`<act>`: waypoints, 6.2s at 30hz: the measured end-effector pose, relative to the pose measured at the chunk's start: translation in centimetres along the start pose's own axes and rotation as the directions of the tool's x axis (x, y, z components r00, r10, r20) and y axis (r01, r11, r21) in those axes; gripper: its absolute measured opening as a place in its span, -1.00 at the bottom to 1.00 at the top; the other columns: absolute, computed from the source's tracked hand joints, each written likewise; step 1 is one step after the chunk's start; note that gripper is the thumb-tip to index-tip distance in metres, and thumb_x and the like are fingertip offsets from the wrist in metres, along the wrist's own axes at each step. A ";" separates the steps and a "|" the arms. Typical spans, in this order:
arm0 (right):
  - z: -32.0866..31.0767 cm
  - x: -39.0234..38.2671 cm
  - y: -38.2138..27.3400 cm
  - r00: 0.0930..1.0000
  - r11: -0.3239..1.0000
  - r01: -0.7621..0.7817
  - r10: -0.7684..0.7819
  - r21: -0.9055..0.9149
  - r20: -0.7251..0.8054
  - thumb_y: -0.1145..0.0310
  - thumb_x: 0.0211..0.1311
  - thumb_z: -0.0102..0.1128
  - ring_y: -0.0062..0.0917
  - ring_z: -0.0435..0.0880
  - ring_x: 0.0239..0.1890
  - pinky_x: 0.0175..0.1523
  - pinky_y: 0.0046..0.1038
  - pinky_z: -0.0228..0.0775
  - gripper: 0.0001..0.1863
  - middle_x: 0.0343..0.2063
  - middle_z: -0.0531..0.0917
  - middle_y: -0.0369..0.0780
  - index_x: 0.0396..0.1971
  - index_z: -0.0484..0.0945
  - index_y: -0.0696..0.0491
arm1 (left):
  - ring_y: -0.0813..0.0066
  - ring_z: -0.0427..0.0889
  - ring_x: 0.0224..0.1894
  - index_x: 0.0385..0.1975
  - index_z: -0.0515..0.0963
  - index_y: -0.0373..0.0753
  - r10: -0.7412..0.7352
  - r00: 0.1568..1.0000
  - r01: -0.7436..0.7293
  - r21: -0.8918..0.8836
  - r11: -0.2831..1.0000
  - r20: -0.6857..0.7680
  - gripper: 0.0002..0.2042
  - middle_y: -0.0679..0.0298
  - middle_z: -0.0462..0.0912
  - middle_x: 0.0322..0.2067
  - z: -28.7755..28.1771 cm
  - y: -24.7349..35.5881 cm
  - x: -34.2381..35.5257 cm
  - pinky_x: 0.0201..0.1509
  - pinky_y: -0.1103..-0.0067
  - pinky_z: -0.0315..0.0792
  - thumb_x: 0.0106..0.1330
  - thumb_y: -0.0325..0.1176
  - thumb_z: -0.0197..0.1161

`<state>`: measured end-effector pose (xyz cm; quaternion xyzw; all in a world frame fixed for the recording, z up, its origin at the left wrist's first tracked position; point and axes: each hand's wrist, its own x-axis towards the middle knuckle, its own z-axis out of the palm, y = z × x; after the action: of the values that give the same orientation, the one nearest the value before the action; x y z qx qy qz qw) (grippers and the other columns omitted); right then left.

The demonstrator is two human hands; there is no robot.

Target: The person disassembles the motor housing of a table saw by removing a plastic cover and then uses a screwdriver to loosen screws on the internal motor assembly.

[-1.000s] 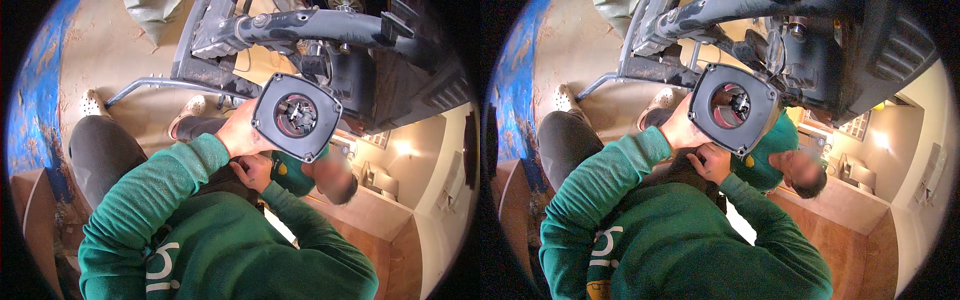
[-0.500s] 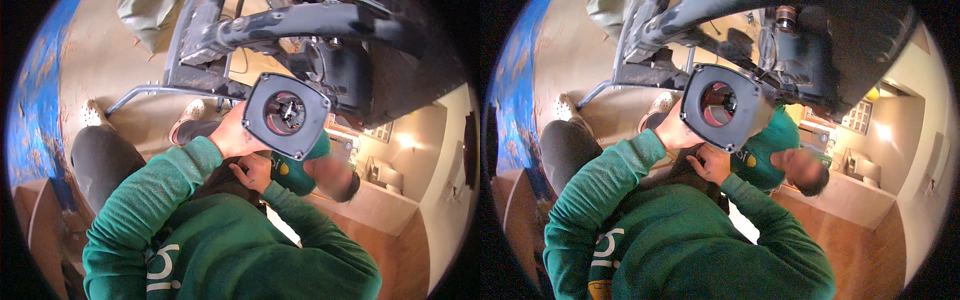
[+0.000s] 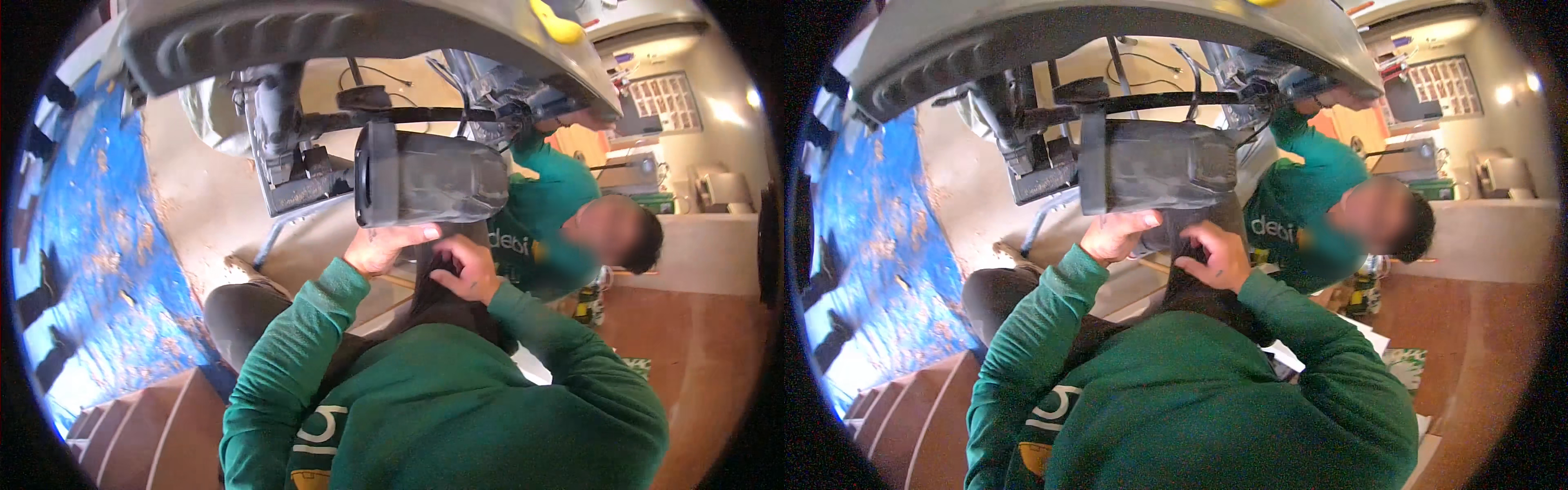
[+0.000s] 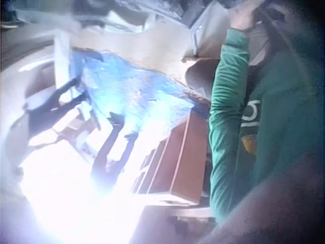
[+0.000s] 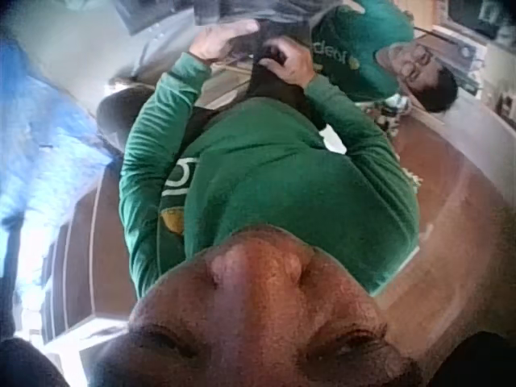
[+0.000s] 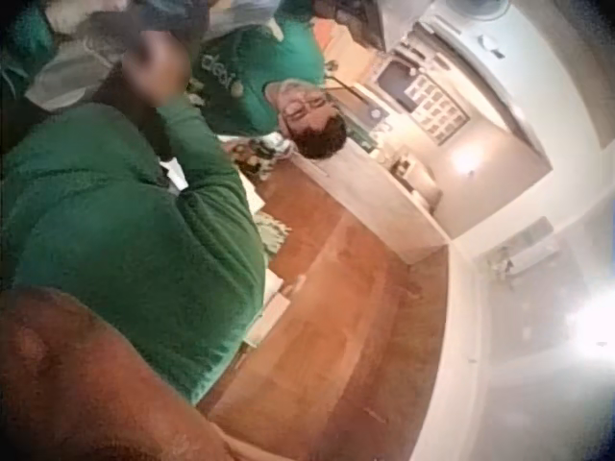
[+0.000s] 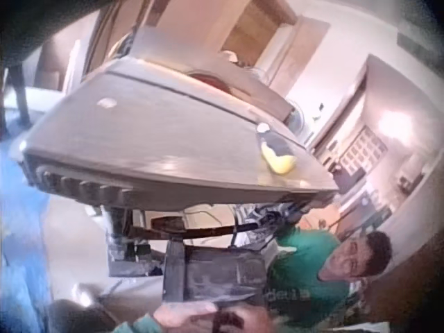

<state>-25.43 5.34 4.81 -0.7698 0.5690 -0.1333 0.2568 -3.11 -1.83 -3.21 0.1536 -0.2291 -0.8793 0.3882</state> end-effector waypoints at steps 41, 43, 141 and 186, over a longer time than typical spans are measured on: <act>-0.6 11.1 -7.3 0.709 0.887 0.404 -0.148 0.225 -0.690 0.03 -0.22 0.73 -0.11 0.52 0.08 0.16 -0.11 0.44 0.01 -0.02 0.53 -0.06 0.29 0.46 0.09 | 0.16 0.36 0.51 0.57 0.22 -0.07 0.231 0.913 -0.282 -0.110 0.953 -0.337 0.15 0.22 0.37 0.50 6.7 -1.0 -0.2 0.60 0.16 0.22 0.19 0.77 -0.24; -0.3 11.2 -7.6 0.703 0.893 0.403 -0.162 0.201 -0.693 0.03 -0.21 0.73 -0.10 0.52 0.07 0.15 -0.11 0.45 0.00 -0.02 0.53 -0.06 0.29 0.46 0.09 | 0.16 0.37 0.50 0.57 0.22 -0.08 0.211 0.923 -0.253 -0.096 0.963 -0.322 0.14 0.22 0.37 0.50 6.8 -0.6 -0.5 0.60 0.16 0.22 0.20 0.76 -0.25; -6.5 11.0 -5.8 0.956 -0.177 0.236 0.221 0.956 -0.195 -0.38 0.54 -0.27 -0.22 0.53 0.38 0.51 -0.08 0.32 -0.20 0.36 0.56 -0.15 0.42 0.45 -0.06 | 0.55 0.67 -0.10 0.00 0.60 -0.36 0.591 0.777 -0.429 0.506 0.748 -0.215 -0.79 0.23 0.73 -0.13 9.7 3.9 -4.7 0.09 0.53 0.55 0.60 -0.34 0.23; -5.5 10.2 0.5 0.989 -0.733 -0.146 -0.112 0.664 0.094 0.06 0.65 -0.05 -0.35 0.53 0.26 0.40 -0.26 0.39 -0.49 0.20 0.55 -0.14 0.33 0.41 0.13 | 0.57 0.28 -0.42 -0.47 0.49 -0.35 0.678 0.725 -0.378 0.756 0.534 -0.116 -0.60 0.30 0.39 -0.57 13.4 4.9 -0.2 -0.36 0.52 0.27 0.23 -0.21 0.60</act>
<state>-25.27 -5.77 8.22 -0.0330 0.0804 -0.5178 0.8511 -6.02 -0.80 10.70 0.3818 -0.4894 -0.5129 0.5930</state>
